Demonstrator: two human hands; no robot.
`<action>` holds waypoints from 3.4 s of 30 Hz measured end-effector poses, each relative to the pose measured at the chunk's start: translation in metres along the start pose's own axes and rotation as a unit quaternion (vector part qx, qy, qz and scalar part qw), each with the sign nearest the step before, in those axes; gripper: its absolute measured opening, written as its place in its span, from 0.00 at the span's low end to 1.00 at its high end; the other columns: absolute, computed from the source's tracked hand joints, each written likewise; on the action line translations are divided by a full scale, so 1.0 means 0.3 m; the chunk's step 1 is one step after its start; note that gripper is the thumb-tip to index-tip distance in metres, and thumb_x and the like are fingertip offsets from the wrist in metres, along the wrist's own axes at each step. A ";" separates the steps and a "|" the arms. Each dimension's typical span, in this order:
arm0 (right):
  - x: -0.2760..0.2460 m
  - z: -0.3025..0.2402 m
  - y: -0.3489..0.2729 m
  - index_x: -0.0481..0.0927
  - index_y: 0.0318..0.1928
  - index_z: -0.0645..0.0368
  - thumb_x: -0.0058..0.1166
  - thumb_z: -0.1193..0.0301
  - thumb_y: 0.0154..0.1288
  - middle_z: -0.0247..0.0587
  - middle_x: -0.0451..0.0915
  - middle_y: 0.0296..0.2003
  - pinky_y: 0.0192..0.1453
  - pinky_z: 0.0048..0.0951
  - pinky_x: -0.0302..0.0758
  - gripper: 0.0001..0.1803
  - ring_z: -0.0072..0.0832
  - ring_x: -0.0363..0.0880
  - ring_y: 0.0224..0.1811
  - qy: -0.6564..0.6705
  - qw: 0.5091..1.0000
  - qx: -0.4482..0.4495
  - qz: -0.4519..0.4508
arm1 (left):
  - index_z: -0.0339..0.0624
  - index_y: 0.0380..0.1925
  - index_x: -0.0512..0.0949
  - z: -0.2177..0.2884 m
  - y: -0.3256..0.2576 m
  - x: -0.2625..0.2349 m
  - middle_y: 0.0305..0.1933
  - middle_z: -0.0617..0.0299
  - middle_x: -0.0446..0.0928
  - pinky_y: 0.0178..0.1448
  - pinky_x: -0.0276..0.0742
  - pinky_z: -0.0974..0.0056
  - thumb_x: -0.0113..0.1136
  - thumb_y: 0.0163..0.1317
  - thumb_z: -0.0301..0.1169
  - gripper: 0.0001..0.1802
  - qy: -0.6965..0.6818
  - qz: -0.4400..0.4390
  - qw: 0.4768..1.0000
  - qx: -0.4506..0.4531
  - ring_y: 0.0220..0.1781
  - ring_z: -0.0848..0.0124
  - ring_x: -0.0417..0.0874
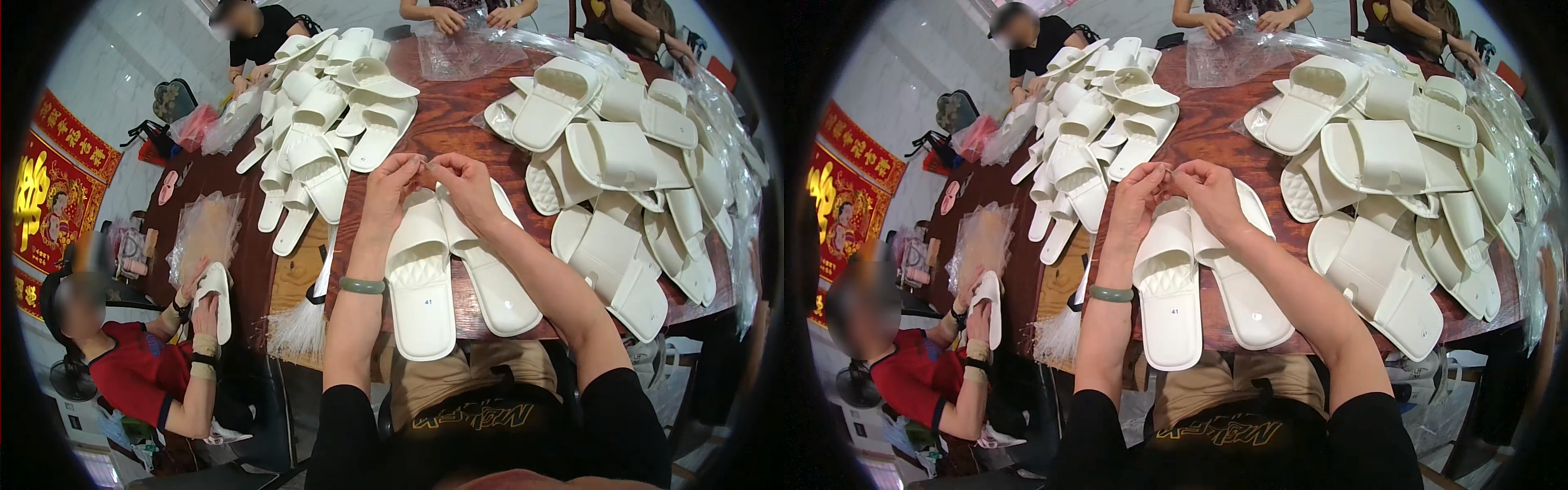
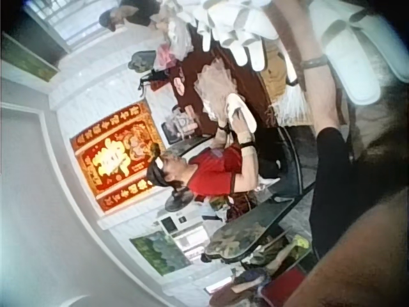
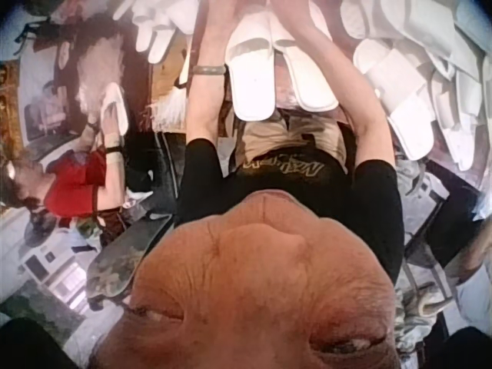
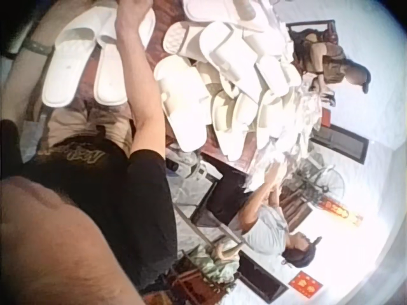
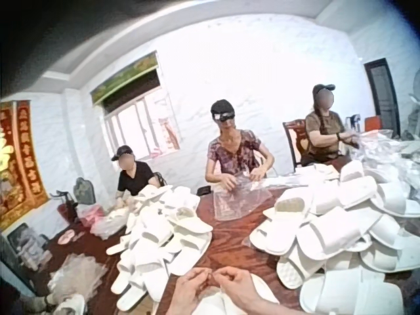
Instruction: The person pairs slippers together by threading plastic tag fasteners through them by hand and placing them on the table.
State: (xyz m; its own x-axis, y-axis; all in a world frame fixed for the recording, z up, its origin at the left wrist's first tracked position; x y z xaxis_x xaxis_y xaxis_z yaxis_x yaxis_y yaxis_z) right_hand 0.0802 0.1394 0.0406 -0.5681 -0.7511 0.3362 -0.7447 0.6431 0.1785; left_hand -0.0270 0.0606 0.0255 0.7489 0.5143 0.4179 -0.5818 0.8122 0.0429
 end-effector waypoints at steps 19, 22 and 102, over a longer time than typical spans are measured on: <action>-0.035 0.052 0.024 0.79 0.32 0.64 0.54 0.72 0.59 0.26 0.74 0.25 0.30 0.15 0.63 0.06 0.11 0.66 0.27 -0.003 0.999 -0.005 0.034 | 0.35 0.38 0.79 -0.007 -0.001 0.008 0.33 0.64 0.79 0.33 0.71 0.75 0.59 0.59 0.28 0.09 0.029 -0.003 1.000 0.001 0.29 0.79 0.76; -0.027 0.056 0.023 0.79 0.32 0.64 0.54 0.72 0.59 0.27 0.75 0.25 0.31 0.15 0.63 0.06 0.12 0.67 0.28 -0.034 0.999 -0.007 0.020 | 0.34 0.38 0.79 0.000 -0.012 0.014 0.33 0.63 0.79 0.33 0.73 0.75 0.58 0.59 0.27 0.09 0.029 0.006 1.000 -0.001 0.30 0.78 0.77; -0.013 0.054 0.062 0.76 0.40 0.63 0.52 0.71 0.62 0.30 0.75 0.27 0.31 0.19 0.69 0.09 0.18 0.72 0.27 0.086 0.995 0.053 0.010 | 0.46 0.32 0.80 0.762 -1.013 0.323 0.19 0.67 0.73 0.16 0.58 0.80 0.54 0.59 0.29 0.05 -0.160 -0.413 0.829 0.342 0.15 0.82 0.71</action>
State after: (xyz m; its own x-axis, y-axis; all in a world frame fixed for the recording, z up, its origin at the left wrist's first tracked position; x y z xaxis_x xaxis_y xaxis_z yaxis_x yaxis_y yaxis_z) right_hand 0.0628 0.1519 0.0275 -0.5211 -0.6960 0.4939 -0.7719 0.6313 0.0752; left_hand 0.1498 -0.1993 0.2604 0.9222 -0.3286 0.2040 -0.0375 0.4489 0.8928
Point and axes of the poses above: each hand's wrist, its own y-axis towards the middle knuckle, its own x-axis out of the palm, z = x × y, the point moved 7 cm from there along y, towards the middle knuckle
